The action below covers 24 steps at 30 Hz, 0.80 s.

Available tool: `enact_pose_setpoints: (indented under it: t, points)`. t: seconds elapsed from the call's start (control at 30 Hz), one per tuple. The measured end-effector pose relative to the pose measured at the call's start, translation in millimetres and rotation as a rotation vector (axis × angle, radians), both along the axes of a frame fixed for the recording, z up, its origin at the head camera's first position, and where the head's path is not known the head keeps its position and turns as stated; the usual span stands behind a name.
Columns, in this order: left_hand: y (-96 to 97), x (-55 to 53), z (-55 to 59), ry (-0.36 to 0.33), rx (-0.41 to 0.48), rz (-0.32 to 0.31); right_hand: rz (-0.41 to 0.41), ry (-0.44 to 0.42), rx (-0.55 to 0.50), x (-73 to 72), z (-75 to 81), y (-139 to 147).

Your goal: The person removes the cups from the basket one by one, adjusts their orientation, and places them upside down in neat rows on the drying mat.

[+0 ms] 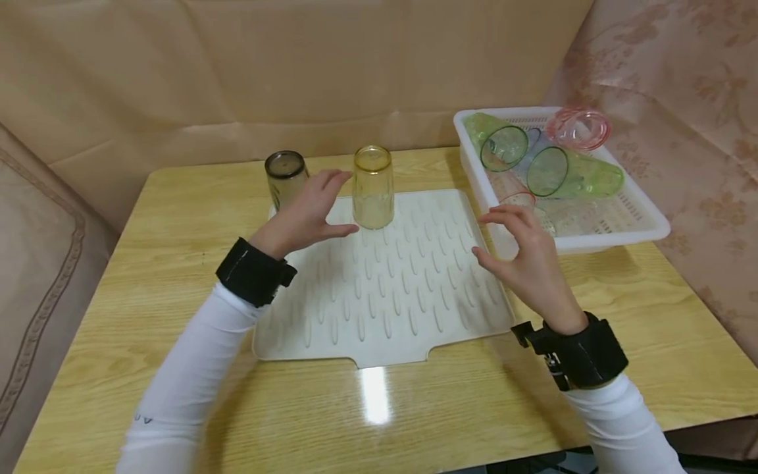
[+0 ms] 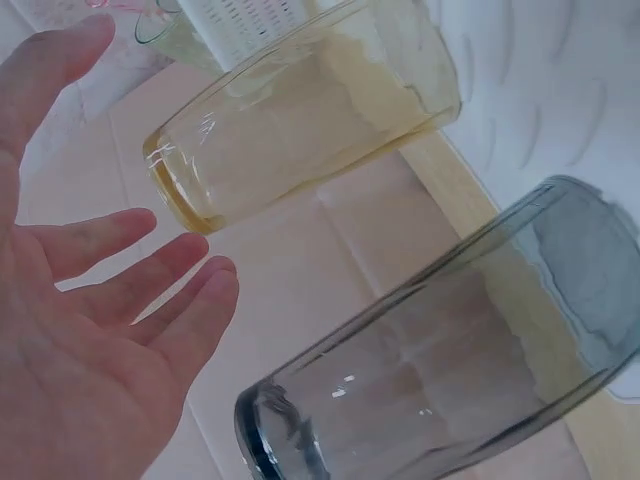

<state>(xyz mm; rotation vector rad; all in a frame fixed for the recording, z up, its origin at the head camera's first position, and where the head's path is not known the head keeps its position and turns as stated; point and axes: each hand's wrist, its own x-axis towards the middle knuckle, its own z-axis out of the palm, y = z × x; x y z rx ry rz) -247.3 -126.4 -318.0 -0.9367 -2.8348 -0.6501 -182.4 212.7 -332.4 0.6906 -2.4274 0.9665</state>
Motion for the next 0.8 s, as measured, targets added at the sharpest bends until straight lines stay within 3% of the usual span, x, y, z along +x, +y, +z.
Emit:
enact_pose_setpoints:
  t: [0.2, 0.37, 0.53, 0.67, 0.8]
  points:
    - [-6.4, 9.6, -10.0, -0.009, 0.027, -0.012, -0.054, -0.013, 0.025, -9.3, 17.7, 11]
    - [-16.0, 18.3, -19.3, -0.065, 0.043, -0.031, -0.123, 0.037, 0.048, -15.8, 34.8, 20]
    - [-23.3, 27.8, -28.3, -0.109, 0.050, -0.056, -0.135, 0.066, 0.065, -22.7, 48.5, 27]
    - [-30.8, 36.7, -38.3, -0.126, 0.071, -0.041, -0.141, 0.083, 0.080, -30.5, 56.3, 32]
    - [-38.6, 44.4, -49.7, -0.191, 0.094, -0.002, -0.183, 0.073, 0.099, -36.6, 65.3, 36]
